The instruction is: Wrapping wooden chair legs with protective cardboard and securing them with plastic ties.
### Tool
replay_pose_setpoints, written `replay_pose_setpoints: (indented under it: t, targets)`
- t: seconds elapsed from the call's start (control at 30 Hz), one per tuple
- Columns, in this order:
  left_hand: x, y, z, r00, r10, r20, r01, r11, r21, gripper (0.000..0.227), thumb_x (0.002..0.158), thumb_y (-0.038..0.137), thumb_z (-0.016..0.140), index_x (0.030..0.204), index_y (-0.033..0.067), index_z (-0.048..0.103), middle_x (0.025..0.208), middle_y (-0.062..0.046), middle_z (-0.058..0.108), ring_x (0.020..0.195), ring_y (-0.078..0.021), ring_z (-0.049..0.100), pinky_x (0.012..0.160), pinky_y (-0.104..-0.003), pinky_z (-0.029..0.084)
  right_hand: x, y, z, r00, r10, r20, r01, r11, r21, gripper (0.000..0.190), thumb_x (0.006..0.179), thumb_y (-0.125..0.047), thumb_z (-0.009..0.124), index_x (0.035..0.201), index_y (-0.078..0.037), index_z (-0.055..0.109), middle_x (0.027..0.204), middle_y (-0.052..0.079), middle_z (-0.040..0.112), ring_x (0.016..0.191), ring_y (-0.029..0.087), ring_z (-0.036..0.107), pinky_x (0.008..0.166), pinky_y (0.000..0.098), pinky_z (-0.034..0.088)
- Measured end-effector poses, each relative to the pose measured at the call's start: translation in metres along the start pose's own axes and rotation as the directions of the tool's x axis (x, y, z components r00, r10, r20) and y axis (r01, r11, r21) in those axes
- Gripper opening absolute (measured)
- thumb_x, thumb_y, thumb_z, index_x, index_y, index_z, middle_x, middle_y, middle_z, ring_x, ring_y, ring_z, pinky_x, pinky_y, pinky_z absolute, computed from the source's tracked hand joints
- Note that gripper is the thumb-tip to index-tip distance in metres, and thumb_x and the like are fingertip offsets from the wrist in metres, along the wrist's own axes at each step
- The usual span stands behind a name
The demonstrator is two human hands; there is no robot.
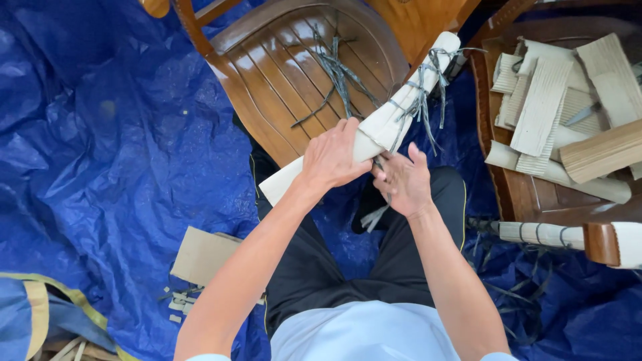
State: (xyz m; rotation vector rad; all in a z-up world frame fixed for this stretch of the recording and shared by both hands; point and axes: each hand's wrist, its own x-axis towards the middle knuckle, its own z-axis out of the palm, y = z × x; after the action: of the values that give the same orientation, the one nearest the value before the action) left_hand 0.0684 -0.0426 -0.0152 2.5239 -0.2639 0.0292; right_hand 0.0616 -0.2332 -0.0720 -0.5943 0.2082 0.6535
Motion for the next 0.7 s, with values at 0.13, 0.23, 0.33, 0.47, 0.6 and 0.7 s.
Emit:
replay_pose_setpoints:
  t: [0.13,0.23,0.33,0.47,0.6,0.7]
  targets:
    - [0.002,0.003,-0.002,0.998,-0.059,0.035,0.059,0.998,0.012,0.064,0.067,0.039,0.076,0.118,0.0063,0.057,0.111,-0.017,0.066,0.097,-0.0417,0.068,0.078,-0.051,0.054,0.019,0.002,-0.033,1.000,0.029,0.010,-0.028,0.998,-0.055,0.068,0.101,-0.067,0.042,0.124,-0.005,0.060,0.094,-0.004,0.057,0.068,0.007,0.047,0.044,0.0177,0.030]
    - [0.003,0.010,-0.013,0.997,-0.052,0.060,0.052,0.999,0.013,0.070,0.065,0.045,0.078,0.119,0.0057,0.056,0.111,-0.018,0.067,0.098,-0.0410,0.068,0.078,-0.050,0.054,0.021,0.000,-0.034,0.999,0.049,-0.012,-0.050,0.994,-0.095,0.062,0.103,-0.066,0.044,0.125,-0.010,0.060,0.092,-0.005,0.055,0.066,0.004,0.044,0.044,0.0163,0.028]
    - [0.014,0.012,-0.016,0.969,-0.183,0.165,0.194,0.980,-0.051,0.072,0.072,0.053,0.075,0.124,0.0071,0.054,0.112,-0.020,0.069,0.103,-0.0382,0.068,0.084,-0.048,0.052,0.021,-0.001,-0.033,0.999,0.052,-0.017,-0.053,0.997,-0.062,0.054,0.104,-0.061,0.046,0.123,-0.012,0.059,0.091,-0.005,0.054,0.064,0.003,0.042,0.043,0.0151,0.026]
    - [0.032,-0.026,0.025,0.842,-0.506,0.188,0.537,0.819,-0.200,0.052,0.106,0.055,0.046,0.129,0.0102,0.059,0.115,-0.019,0.075,0.112,-0.0387,0.067,0.098,-0.049,0.046,0.021,0.001,-0.031,0.999,0.041,0.000,-0.041,0.999,-0.014,0.050,0.104,-0.059,0.048,0.120,-0.012,0.058,0.089,-0.006,0.050,0.063,0.002,0.041,0.042,0.0145,0.026]
    - [0.039,-0.035,0.032,0.868,-0.493,0.056,0.479,0.805,-0.351,0.037,0.094,0.037,0.059,0.116,0.0096,0.071,0.109,-0.012,0.079,0.107,-0.0303,0.072,0.091,-0.042,0.051,0.020,-0.003,-0.024,0.999,0.035,-0.015,-0.036,0.998,-0.058,0.052,0.103,-0.059,0.047,0.121,-0.012,0.058,0.089,-0.006,0.051,0.061,0.001,0.039,0.041,0.0142,0.026]
    - [0.039,-0.035,0.032,0.880,-0.466,-0.094,0.361,0.783,-0.507,0.035,0.084,0.026,0.071,0.112,0.0059,0.073,0.097,-0.013,0.081,0.094,-0.0254,0.077,0.083,-0.037,0.056,0.020,-0.005,-0.028,0.999,0.040,-0.012,-0.041,0.993,-0.109,0.054,0.101,-0.060,0.047,0.121,-0.010,0.058,0.090,-0.006,0.052,0.060,0.000,0.038,0.041,0.0140,0.026]
